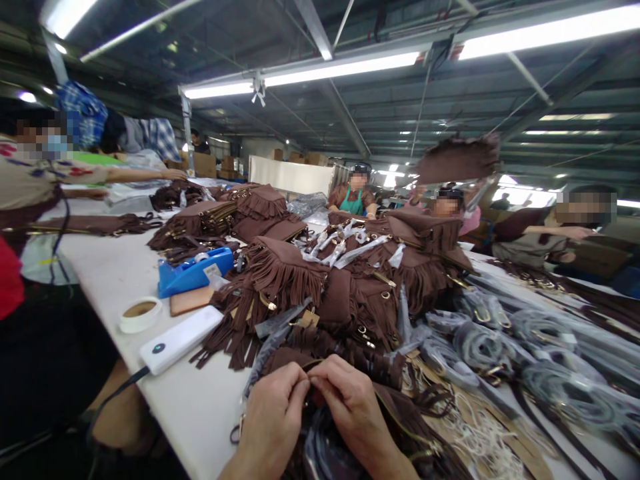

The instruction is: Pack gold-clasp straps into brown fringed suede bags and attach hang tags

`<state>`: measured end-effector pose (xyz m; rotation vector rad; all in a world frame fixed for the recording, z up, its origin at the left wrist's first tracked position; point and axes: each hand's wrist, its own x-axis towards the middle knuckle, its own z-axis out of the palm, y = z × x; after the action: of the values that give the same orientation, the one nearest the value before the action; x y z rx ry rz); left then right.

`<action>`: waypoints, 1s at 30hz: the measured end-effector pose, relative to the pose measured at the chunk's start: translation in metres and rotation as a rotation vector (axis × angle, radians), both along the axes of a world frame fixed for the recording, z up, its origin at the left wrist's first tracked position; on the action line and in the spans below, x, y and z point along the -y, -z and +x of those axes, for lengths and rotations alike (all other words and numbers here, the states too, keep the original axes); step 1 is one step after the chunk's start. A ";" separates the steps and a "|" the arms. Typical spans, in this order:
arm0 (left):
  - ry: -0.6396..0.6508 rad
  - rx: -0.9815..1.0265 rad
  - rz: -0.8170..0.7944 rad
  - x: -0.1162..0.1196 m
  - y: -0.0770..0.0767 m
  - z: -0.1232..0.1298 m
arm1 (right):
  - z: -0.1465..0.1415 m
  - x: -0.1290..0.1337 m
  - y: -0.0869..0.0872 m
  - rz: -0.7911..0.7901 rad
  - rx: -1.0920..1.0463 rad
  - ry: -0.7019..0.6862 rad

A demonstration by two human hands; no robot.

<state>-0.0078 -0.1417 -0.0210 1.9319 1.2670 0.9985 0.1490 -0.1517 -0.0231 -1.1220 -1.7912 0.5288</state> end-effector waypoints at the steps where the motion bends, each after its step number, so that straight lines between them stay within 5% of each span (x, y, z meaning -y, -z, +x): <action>1: 0.013 0.030 -0.013 -0.001 -0.001 0.000 | -0.001 -0.001 0.002 -0.040 -0.049 0.002; 8: 0.065 0.160 -0.115 -0.004 -0.009 -0.005 | -0.001 -0.005 0.009 -0.209 -0.271 -0.031; 15: 0.081 0.161 -0.102 -0.001 -0.006 -0.008 | -0.002 -0.001 -0.002 -0.038 -0.099 -0.009; 24: 0.035 0.039 0.090 -0.002 0.004 -0.005 | 0.000 -0.002 0.006 0.032 -0.003 -0.021; 30: -0.019 -0.074 0.240 0.000 0.018 -0.003 | -0.003 0.000 0.005 0.228 0.110 -0.026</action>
<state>-0.0103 -0.1418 -0.0391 2.1595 1.2556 1.1421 0.1462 -0.1515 -0.0279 -0.9872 -1.9088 0.2734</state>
